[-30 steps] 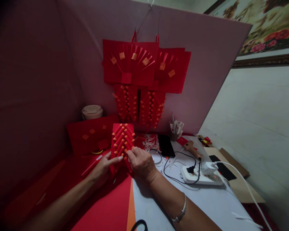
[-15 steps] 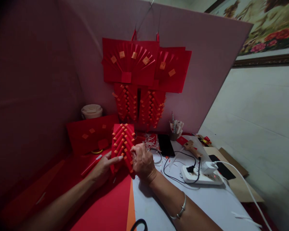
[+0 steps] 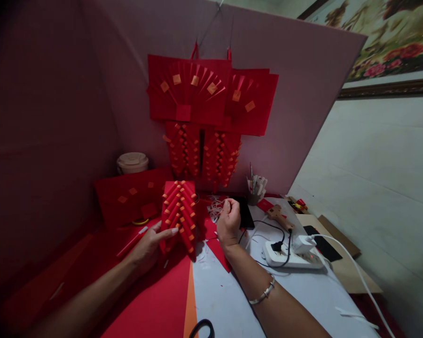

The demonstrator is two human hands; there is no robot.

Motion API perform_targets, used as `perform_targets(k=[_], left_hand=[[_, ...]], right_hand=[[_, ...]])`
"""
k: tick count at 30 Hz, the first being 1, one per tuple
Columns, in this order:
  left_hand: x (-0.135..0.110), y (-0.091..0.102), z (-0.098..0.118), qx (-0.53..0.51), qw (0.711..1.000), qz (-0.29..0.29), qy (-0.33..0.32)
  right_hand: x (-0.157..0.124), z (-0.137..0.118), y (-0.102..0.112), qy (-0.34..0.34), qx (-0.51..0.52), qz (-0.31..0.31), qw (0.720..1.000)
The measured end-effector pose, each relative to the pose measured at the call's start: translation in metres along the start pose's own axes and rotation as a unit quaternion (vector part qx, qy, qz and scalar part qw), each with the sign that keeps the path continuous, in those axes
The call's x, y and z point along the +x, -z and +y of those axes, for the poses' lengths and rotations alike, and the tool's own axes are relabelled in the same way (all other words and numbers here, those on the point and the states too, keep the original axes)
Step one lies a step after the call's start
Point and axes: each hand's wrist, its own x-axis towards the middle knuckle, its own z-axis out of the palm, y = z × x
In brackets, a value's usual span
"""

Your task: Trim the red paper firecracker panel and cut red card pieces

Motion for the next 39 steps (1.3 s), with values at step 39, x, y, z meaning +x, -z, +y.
perform_targets(k=[39], left_hand=[[-0.004, -0.008, 0.009, -0.004, 1.0, 0.008, 0.014]], right_hand=[[-0.016, -0.013, -0.003, -0.057, 0.103, -0.23, 0.966]])
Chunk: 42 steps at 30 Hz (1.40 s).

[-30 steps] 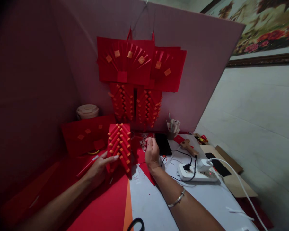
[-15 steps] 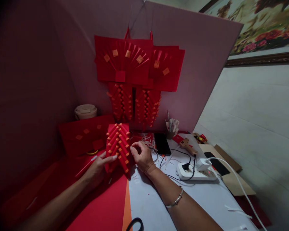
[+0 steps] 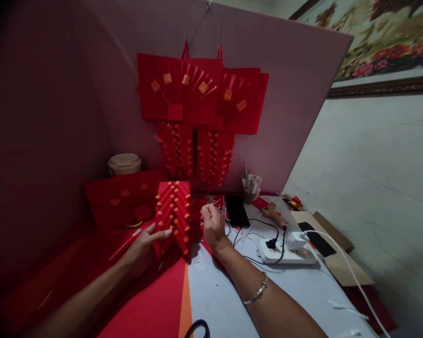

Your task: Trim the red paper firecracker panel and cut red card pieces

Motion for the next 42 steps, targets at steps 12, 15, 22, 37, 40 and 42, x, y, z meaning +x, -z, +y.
perform_targets(k=[12, 15, 22, 37, 40, 42], left_hand=[[0.0, 0.0, 0.0, -0.002, 1.0, -0.006, 0.009], [-0.001, -0.001, 0.0, -0.003, 1.0, -0.012, 0.012], [0.001, 0.003, -0.003, 0.004, 0.999, -0.037, -0.002], [0.001, 0.003, 0.005, 0.015, 0.998, -0.054, -0.014], [0.002, 0.003, 0.005, 0.009, 0.999, -0.051, -0.016], [0.002, 0.003, 0.005, 0.006, 0.999, -0.045, -0.014]], right_hand=[[0.008, 0.007, -0.001, -0.073, 0.101, -0.004, 0.992], [0.004, 0.003, -0.004, -0.075, 0.114, -0.054, 0.989], [-0.008, -0.011, -0.012, -0.075, 0.149, -0.164, 0.972], [-0.012, -0.019, -0.012, -0.072, 0.163, -0.19, 0.966], [-0.012, -0.022, -0.012, -0.065, 0.161, -0.192, 0.966], [-0.012, -0.023, -0.012, -0.063, 0.159, -0.194, 0.966]])
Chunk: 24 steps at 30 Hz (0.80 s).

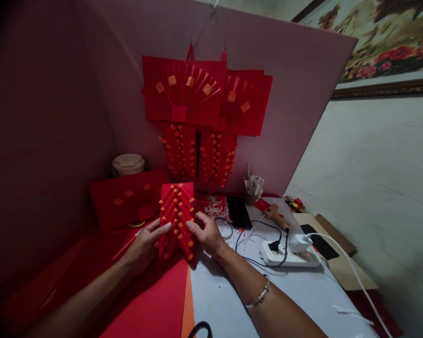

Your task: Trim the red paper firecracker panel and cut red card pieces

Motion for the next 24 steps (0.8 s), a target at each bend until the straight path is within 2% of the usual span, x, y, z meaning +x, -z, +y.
perform_targets(k=[24], left_hand=[[-0.0024, -0.0007, 0.0017, -0.012, 1.0, 0.005, 0.005]], right_hand=[[-0.0009, -0.0035, -0.0022, 0.017, 0.012, -0.007, 1.0]])
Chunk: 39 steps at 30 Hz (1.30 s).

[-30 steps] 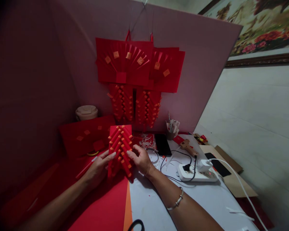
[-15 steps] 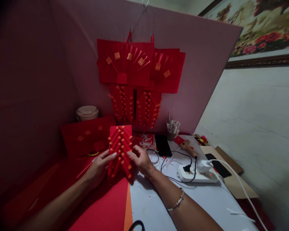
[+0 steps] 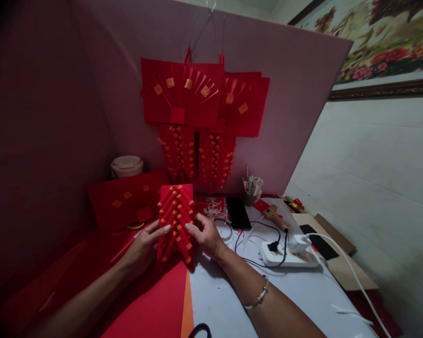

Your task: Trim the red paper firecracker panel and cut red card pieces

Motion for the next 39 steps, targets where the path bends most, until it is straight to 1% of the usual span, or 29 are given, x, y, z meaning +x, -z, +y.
perform_targets(k=[4, 10, 15, 24, 39], left_hand=[[0.0013, 0.0004, 0.0004, 0.01, 1.0, 0.002, -0.002], [0.0002, -0.0003, 0.0005, 0.029, 0.999, -0.012, -0.007], [0.0, -0.0001, -0.0006, 0.051, 0.999, -0.009, -0.014], [-0.0004, -0.0024, 0.0001, 0.042, 0.999, -0.004, -0.005], [0.0021, 0.0032, -0.0046, 0.049, 0.999, -0.013, -0.012]], right_hand=[[-0.0003, 0.0005, 0.0001, -0.004, 0.004, 0.004, 1.0], [0.0001, -0.0002, 0.0004, -0.014, 0.012, 0.018, 1.0], [0.0014, 0.0002, 0.0019, -0.015, 0.02, 0.03, 0.999], [0.0012, 0.0039, 0.003, -0.022, 0.033, 0.02, 0.999], [0.0011, -0.0004, -0.0006, -0.031, 0.042, 0.01, 0.999]])
